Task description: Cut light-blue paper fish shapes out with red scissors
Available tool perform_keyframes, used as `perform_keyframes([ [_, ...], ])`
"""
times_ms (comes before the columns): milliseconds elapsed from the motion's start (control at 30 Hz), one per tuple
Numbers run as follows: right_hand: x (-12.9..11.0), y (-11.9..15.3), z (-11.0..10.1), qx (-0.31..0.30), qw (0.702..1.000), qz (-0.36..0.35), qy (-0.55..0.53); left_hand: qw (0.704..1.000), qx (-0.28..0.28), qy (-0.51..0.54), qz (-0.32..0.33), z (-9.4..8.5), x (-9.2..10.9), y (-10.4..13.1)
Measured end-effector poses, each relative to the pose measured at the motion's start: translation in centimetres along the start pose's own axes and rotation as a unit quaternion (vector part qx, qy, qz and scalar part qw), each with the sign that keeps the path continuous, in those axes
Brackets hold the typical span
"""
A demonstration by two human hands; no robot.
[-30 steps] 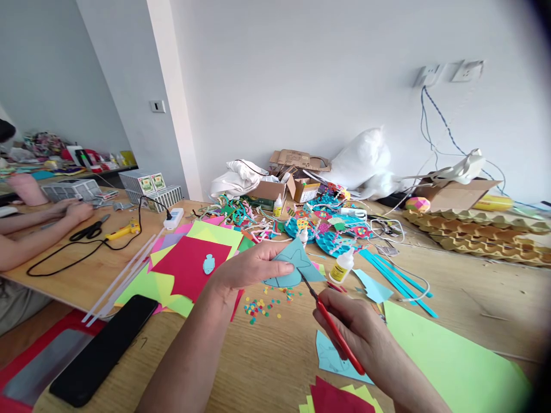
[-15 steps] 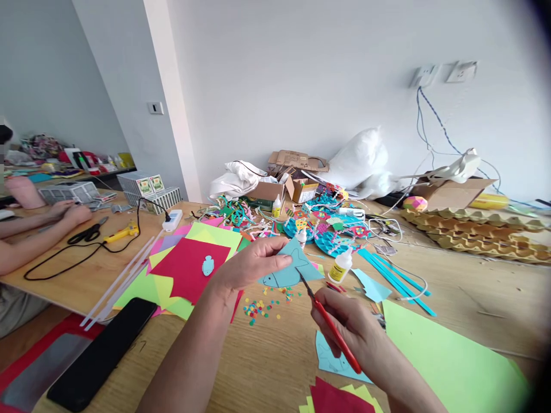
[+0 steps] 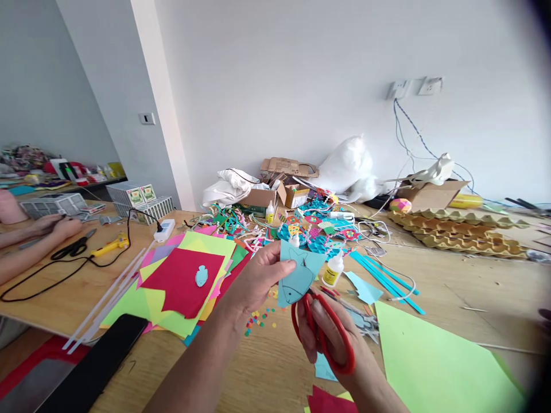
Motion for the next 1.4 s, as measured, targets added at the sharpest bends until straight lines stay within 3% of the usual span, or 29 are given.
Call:
perform_keyframes([
  [233,-0.7,-0.1,0.4,-0.008,1.000,-0.009,-0.004,0.995,0.004,0.013,-0.102,-0.3,-1.9,0.1],
  [500,-0.6,0.0,0.2,-0.026,0.999,-0.028,-0.023,0.986,-0.020,0.063,-0.155,0.0,-3.1,0.3],
  [667,-0.7,-0.3,-0.3,-0.006,0.999,-0.042,0.003,0.986,0.005,0.073,-0.149,0.5,-3.0,0.4],
  [800,0.0,-0.4,-0.9,0.016,0.998,-0.015,0.067,0.990,0.030,0.076,-0.117,0.6,-2.8,0.3],
  [1067,-0.1,-0.3,-1.0,0.009,0.997,-0.005,0.074,0.994,-0.035,0.019,-0.105,1.0,-2.4,0.4],
  [1400,-0.3,-0.5,-0.9,0.000,0.996,0.015,0.086,0.998,-0.015,-0.034,-0.052,1.1,-1.4,0.2],
])
Point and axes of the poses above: each hand's wrist, its own y-axis away from the middle knuckle, its own z-axis out of the palm, x = y × z, the point moved 9 cm from there along -y, towards the middle knuckle, and after that the axes turned 7 degrees about x, right-handed, at the moved point
